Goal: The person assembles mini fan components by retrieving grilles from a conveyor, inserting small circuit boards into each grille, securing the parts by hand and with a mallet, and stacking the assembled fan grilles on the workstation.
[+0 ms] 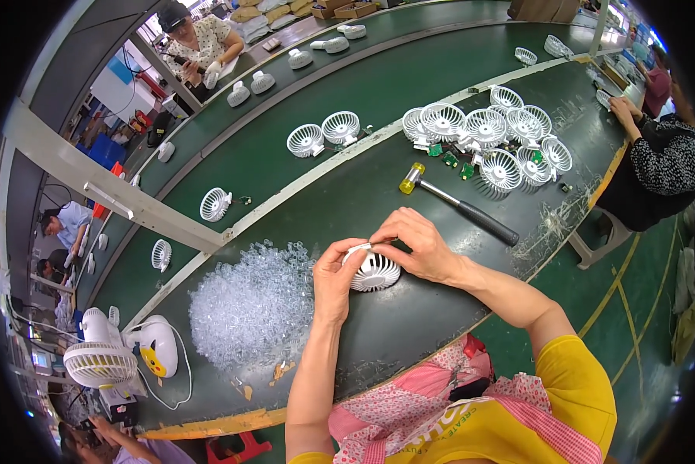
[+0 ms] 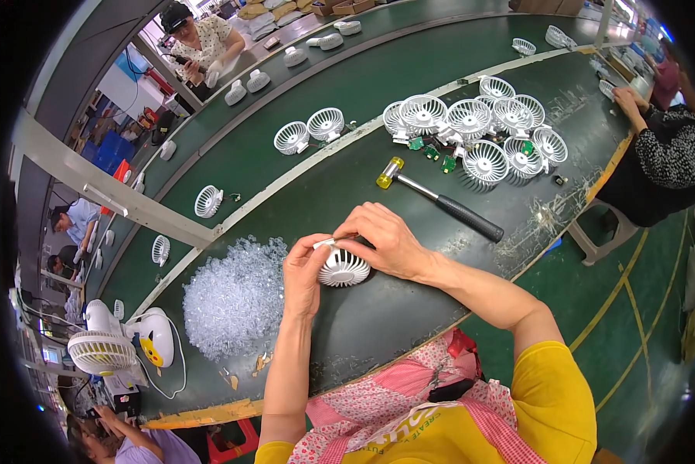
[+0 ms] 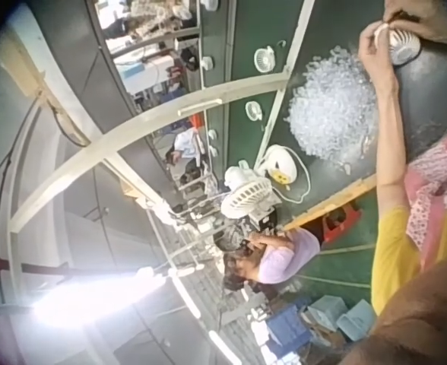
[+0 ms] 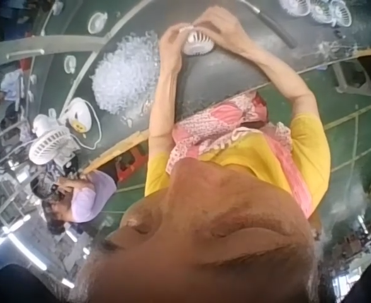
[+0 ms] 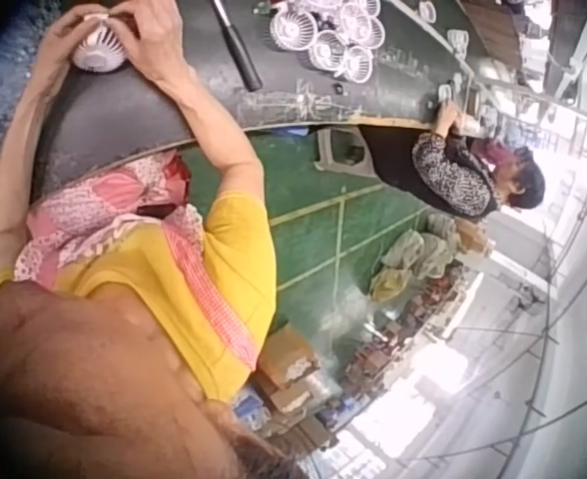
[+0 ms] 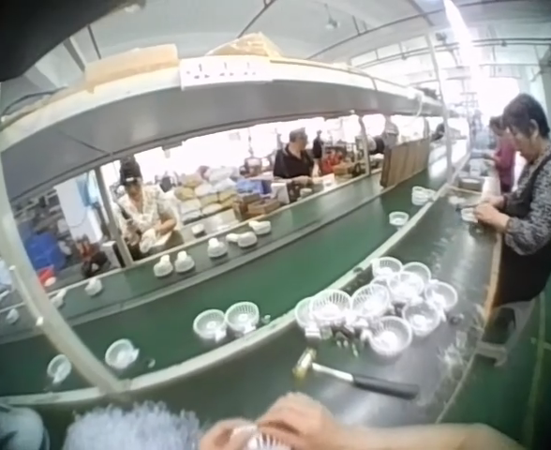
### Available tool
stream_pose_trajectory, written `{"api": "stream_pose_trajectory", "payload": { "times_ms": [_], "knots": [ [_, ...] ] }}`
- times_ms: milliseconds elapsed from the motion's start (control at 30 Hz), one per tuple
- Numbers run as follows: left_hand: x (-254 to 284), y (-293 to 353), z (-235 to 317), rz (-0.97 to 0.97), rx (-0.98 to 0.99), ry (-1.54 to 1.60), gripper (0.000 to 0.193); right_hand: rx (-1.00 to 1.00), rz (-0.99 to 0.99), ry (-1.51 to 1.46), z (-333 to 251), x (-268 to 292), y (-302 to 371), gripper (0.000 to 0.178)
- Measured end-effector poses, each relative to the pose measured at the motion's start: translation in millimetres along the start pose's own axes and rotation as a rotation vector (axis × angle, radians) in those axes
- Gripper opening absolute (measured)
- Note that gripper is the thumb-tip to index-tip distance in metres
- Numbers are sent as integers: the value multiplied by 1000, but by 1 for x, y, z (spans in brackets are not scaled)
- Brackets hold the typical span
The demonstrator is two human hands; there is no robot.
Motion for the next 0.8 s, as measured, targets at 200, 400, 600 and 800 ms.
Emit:
{"api": "stream_pose_trajectory", "payload": {
  "times_ms": [200,400,600,800],
  "knots": [
    [4,2,-7,14,73,169,17,17,-34,63,-7,2,1,17],
    [3,2,-12,26,126,215,17,-9,4,79,-4,4,2,16],
    [4,2,-16,52,125,206,18,-37,-24,64,-4,1,1,14],
    [-2,2,-14,25,104,140,19,-184,-48,-52,9,3,6,18]
  ]
}}
Point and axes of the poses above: each hand's wrist, its own y-axis away from the middle knuckle, its own x-axis out of the back of the hand, z = x × y, the point moved 7 cm from there along -y, towards the middle knuckle, and after that the axes turned 3 degrees about -y, right-handed, at the moved point
